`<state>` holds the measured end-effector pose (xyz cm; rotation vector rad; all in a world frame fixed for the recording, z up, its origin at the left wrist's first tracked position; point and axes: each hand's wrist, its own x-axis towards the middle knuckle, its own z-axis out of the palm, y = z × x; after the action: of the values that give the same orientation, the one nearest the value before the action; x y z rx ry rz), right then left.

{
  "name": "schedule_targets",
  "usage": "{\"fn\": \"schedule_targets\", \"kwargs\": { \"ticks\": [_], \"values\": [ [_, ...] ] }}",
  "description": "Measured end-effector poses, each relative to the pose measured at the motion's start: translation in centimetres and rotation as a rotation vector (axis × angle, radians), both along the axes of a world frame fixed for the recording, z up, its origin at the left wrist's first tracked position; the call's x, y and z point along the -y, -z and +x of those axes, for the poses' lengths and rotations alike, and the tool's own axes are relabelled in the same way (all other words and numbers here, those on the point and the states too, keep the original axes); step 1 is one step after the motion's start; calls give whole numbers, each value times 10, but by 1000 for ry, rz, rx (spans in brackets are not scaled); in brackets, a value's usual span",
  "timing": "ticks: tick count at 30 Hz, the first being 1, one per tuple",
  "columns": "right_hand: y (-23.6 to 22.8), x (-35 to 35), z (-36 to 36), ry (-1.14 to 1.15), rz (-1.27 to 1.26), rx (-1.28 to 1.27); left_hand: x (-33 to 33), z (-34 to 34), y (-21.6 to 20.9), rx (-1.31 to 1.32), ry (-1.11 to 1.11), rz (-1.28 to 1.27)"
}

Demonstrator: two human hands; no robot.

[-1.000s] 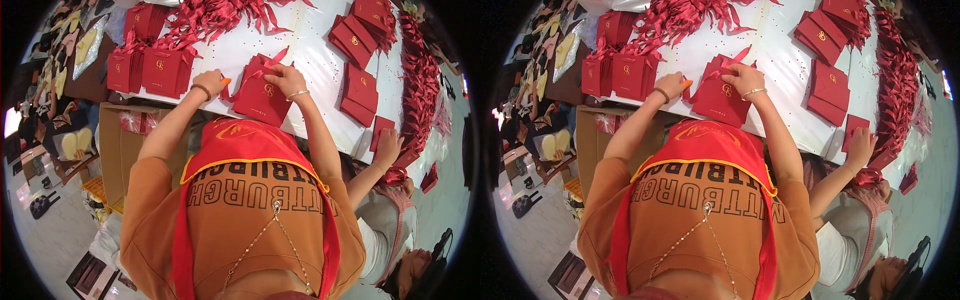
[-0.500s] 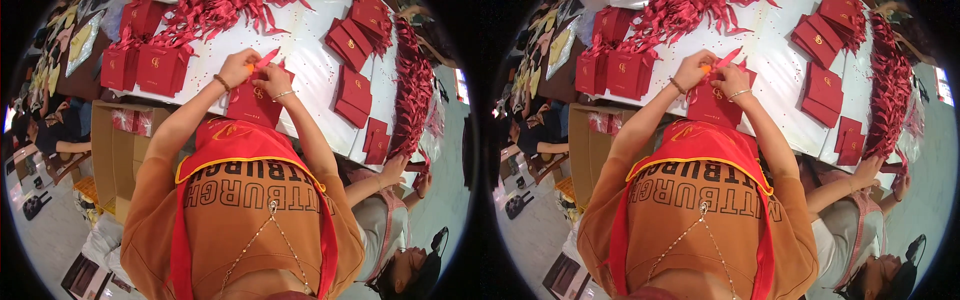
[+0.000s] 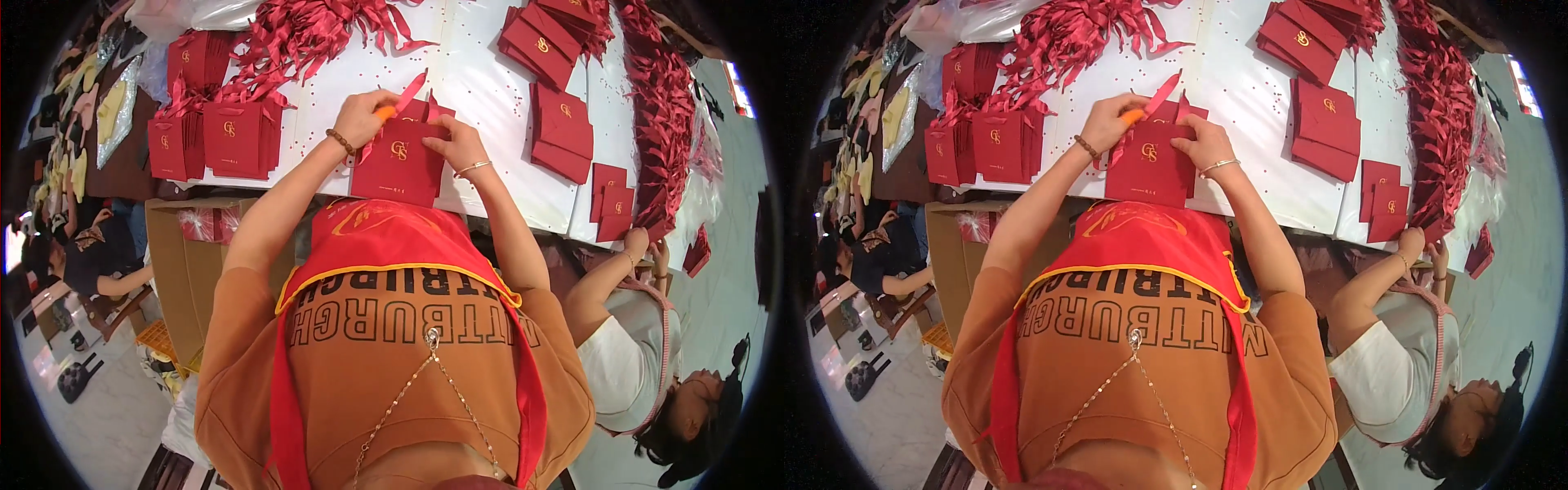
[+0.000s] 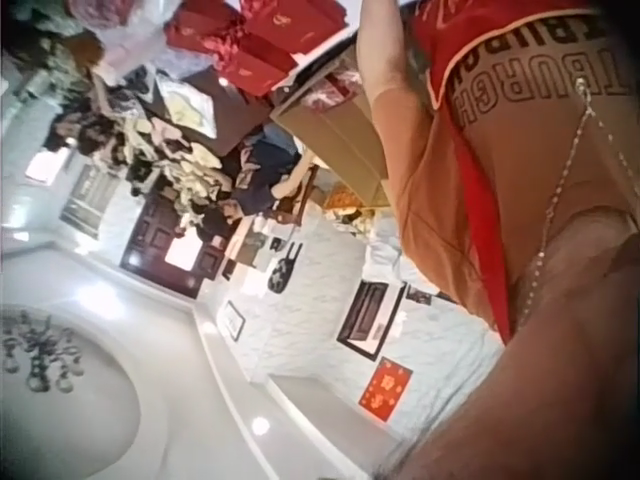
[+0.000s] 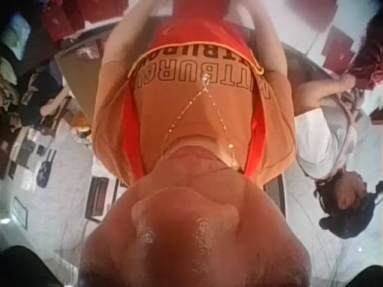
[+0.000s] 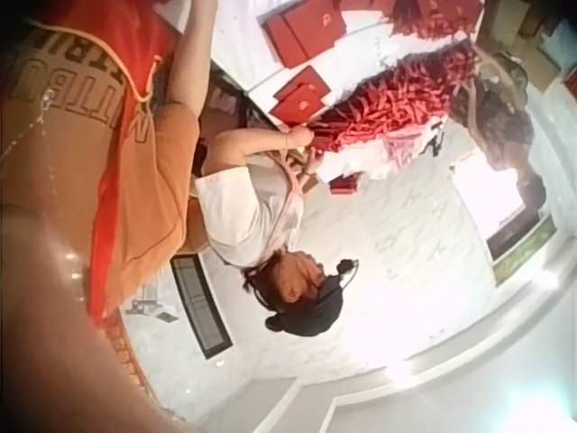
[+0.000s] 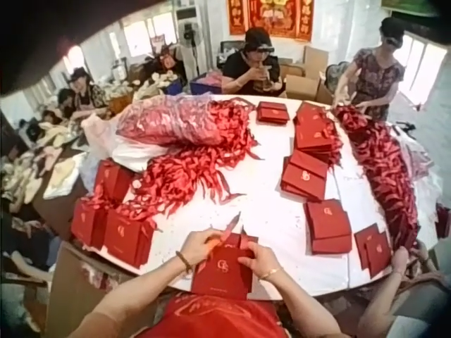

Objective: Tying decorative ribbons into bows on small red gift boxes.

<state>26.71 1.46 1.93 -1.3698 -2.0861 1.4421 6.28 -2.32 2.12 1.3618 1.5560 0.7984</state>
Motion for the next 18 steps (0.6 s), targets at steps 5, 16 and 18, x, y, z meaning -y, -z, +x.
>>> {"fn": "schedule_targets", "kwargs": {
  "ticks": [5,16,18],
  "values": [
    [2,-2,1,15,-56,-27,12,20,-16,-168,-162,200],
    [1,3,-2,48,-15,-64,20,48,0,-227,-68,184],
    [3,3,-1,53,-17,-70,19,49,0,-241,-77,189]
  ]
}}
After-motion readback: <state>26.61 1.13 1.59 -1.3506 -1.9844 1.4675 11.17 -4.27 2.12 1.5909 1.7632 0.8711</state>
